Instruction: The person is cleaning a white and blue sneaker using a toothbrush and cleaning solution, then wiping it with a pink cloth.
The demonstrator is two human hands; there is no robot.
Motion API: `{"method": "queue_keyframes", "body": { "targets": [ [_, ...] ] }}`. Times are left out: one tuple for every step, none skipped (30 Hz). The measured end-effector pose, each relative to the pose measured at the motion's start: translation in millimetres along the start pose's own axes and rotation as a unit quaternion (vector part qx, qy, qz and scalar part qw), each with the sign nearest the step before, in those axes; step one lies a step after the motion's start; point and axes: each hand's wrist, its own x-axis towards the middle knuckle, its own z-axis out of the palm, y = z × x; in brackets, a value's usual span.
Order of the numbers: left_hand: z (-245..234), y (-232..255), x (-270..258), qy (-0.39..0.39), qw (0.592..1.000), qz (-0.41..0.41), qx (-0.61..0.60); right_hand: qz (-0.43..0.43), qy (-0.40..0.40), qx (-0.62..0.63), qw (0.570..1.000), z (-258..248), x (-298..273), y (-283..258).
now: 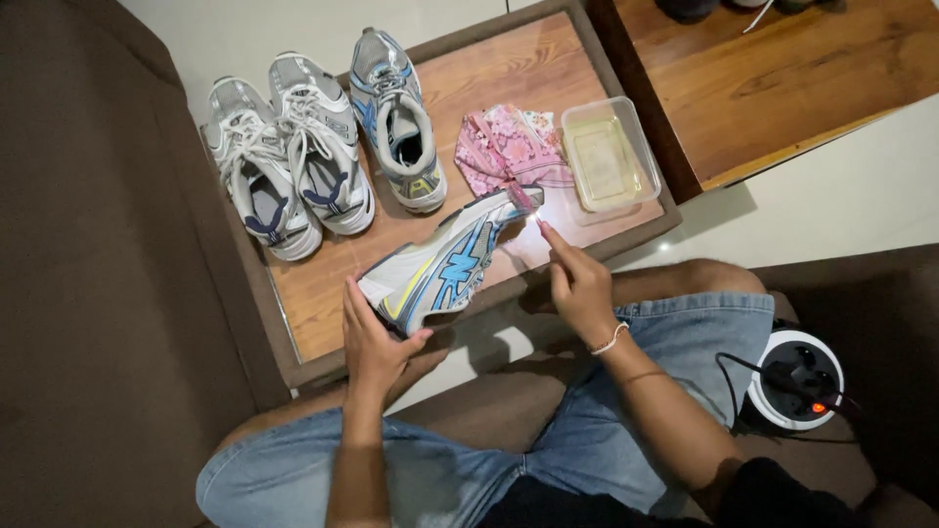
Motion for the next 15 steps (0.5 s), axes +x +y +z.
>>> {"method": "queue_keyframes", "body": {
  "targets": [
    [-3,5,-1,-0.001,1.0,0.0,-0.002,-0.012,-0.034,-0.007,0.999,7,-11,12],
    [-3,11,6,0.0,1.0,0.007,-0.005,-0.026,-0.062,-0.017,0.998,13,-15,26],
    [-3,9,7,0.002,1.0,0.012,-0.007,-0.028,-0.057,-0.02,0.998,3,-7,3],
    [-4,8,6,-0.002,1.0,0.013,-0.006,-0.038,-0.115,0.026,0.992,-5,-1,-20],
    [-3,5,4,-0.007,1.0,0.014,-0.004,-0.048,-0.172,0.072,0.981,-14,4,-43],
    [-3,6,4,-0.007,1.0,0.011,-0.002,-0.048,-0.174,0.074,0.981,-14,8,-38],
    [-3,7,5,-0.006,1.0,0.014,-0.003,-0.04,-0.113,0.022,0.993,-13,12,-32],
    [-3,8,5,-0.005,1.0,0.016,-0.003,-0.031,-0.052,-0.031,0.998,-13,15,-27],
    [-5,6,2,-0.005,1.0,0.013,0.0,-0.03,-0.055,-0.027,0.998,-14,16,-26],
    [-4,6,2,-0.004,1.0,0.016,-0.005,-0.032,-0.04,-0.023,0.998,-17,20,-24],
    [-4,6,3,-0.002,1.0,0.02,-0.009,-0.034,-0.024,-0.019,0.999,-20,23,-21],
    [-5,6,4,0.001,1.0,0.025,-0.011,-0.037,-0.02,-0.022,0.999,-24,22,-32],
    [-5,7,4,0.0,1.0,0.03,-0.006,-0.059,-0.102,0.016,0.993,-27,21,-43],
    [-6,7,2,-0.002,0.999,0.032,0.0,-0.08,-0.186,0.055,0.978,-29,17,-54],
    [-3,6,6,-0.001,0.999,0.034,-0.001,-0.081,-0.184,0.053,0.978,-21,15,-32]
  ]
}}
